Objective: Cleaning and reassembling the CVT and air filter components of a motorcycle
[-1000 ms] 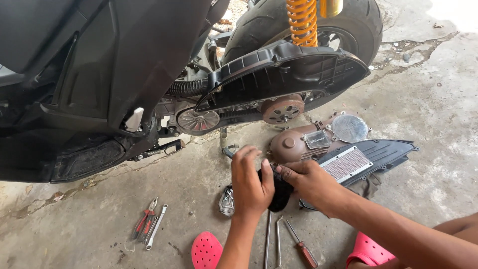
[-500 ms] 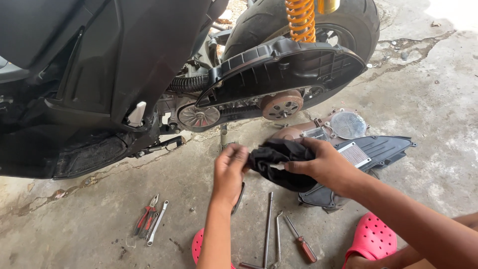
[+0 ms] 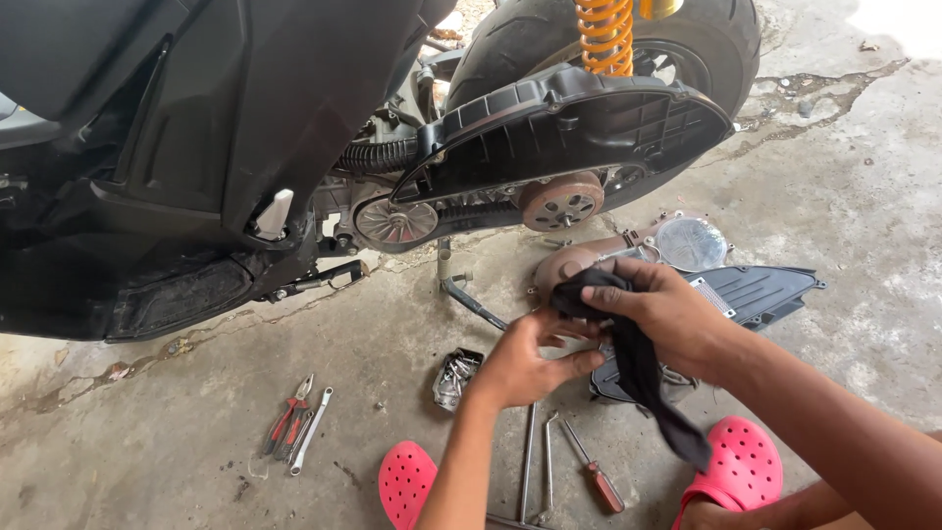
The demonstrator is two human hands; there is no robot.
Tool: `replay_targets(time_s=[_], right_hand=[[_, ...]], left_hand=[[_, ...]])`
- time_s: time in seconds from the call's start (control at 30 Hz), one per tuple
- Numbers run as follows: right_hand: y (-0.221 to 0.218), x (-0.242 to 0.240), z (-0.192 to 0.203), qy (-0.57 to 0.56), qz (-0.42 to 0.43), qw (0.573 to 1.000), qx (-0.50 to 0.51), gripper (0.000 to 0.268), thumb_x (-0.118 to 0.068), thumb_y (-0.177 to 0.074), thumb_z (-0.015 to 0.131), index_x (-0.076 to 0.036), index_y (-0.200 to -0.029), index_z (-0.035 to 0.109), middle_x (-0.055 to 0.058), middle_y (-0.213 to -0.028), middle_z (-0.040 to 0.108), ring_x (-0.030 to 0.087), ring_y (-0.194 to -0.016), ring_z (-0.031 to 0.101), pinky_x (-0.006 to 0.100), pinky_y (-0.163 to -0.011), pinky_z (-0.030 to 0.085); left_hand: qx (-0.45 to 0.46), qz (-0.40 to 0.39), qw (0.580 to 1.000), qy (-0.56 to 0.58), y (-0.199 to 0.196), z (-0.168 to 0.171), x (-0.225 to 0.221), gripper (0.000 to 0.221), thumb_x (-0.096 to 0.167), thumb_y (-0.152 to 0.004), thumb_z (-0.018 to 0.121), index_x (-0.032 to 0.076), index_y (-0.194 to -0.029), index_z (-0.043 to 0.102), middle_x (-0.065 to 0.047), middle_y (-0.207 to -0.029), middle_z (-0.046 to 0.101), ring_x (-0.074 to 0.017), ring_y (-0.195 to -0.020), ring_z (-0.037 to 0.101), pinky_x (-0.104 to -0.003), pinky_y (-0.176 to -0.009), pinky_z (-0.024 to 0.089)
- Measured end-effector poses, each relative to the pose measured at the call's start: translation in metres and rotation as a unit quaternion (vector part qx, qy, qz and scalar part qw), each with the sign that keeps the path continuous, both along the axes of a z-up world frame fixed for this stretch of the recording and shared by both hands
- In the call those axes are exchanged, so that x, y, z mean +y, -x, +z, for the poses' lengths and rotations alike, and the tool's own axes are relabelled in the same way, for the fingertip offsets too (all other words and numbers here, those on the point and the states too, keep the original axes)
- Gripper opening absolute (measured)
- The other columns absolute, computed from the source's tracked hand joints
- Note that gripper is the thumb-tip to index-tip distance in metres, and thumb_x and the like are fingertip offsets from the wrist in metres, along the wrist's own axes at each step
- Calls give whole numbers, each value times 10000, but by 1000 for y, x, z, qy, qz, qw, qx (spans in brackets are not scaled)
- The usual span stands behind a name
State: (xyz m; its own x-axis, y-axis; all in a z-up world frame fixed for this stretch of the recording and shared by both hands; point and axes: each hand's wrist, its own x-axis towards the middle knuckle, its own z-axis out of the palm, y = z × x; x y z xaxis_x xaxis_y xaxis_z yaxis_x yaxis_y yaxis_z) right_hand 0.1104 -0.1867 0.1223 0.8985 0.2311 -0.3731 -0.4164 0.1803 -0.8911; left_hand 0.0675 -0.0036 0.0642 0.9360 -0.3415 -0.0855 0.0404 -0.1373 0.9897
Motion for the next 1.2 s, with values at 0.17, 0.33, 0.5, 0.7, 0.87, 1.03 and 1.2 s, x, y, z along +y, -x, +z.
replay_targets(time_s=[0.17, 0.33, 0.5, 0.7, 0.87, 1.03, 1.2], right_hand=[[-6, -2, 22, 95, 32, 993, -55, 139, -36, -762, 863, -21, -882, 794, 72, -785, 652, 188, -723, 614, 302, -681, 506], [-24, -15, 7, 262, 112, 954, -96, 208, -116, -720, 918, -128, -922, 872, 36, -744, 789, 146, -710, 675, 308, -769, 552], [-24, -15, 24, 311, 187, 923, -126, 449, -233, -634, 995, -48, -1005, 822, 124, -657, 714, 228, -640, 658, 383, -669, 562], [-20, -8, 2, 346, 294, 858, -239, 247, -299, -770, 851, -189, -991, 850, 167, -814, 745, 347, -795, 735, 462, -745, 577], [-4, 12, 24, 313, 300, 882, -182, 614, -442, -750, 888, -72, -1188, 669, 186, -1183, 753, 358, -1245, 684, 484, -991, 559], [-2, 13, 1, 298, 255, 912, -118, 257, -343, -877, 798, -102, -789, 784, 29, -665, 672, 163, -725, 644, 342, -700, 521], [-15, 14, -9, 191, 97, 976, -37, 227, -143, -808, 876, -19, -962, 764, 74, -742, 730, 189, -734, 683, 331, -725, 552]], left_hand=[[11, 64, 990, 127, -3, -30, -24, 507, 311, -889, 819, 42, -1265, 611, -101, -1116, 726, -214, -1024, 687, -335, -902, 568], [-101, 145, 982, 73, -11, -31, -17, 352, 262, -880, 827, 80, -1167, 733, -75, -1032, 775, -152, -995, 729, -291, -837, 604], [-130, 177, 974, 55, -8, 25, -6, 136, 222, -974, 697, 110, -996, 770, -70, -861, 782, -87, -864, 674, -318, -762, 609], [-126, 268, 951, 92, -6, 41, 15, 188, 197, -1048, 573, 111, -921, 681, 7, -804, 664, -106, -807, 576, -272, -714, 533], [-24, 273, 927, 257, -9, 30, 22, 196, 267, -1054, 562, 134, -1154, 666, -86, -1063, 754, -193, -977, 679, -379, -837, 616], [153, 280, 851, 417, -18, 33, 35, 494, 607, -991, 512, 196, -1230, 645, -61, -1105, 759, -233, -986, 721, -465, -957, 527], [128, 171, 939, 269, -11, -31, 14, 220, 33, -875, 782, -14, -1084, 731, -125, -940, 746, -210, -880, 742, -358, -840, 606]])
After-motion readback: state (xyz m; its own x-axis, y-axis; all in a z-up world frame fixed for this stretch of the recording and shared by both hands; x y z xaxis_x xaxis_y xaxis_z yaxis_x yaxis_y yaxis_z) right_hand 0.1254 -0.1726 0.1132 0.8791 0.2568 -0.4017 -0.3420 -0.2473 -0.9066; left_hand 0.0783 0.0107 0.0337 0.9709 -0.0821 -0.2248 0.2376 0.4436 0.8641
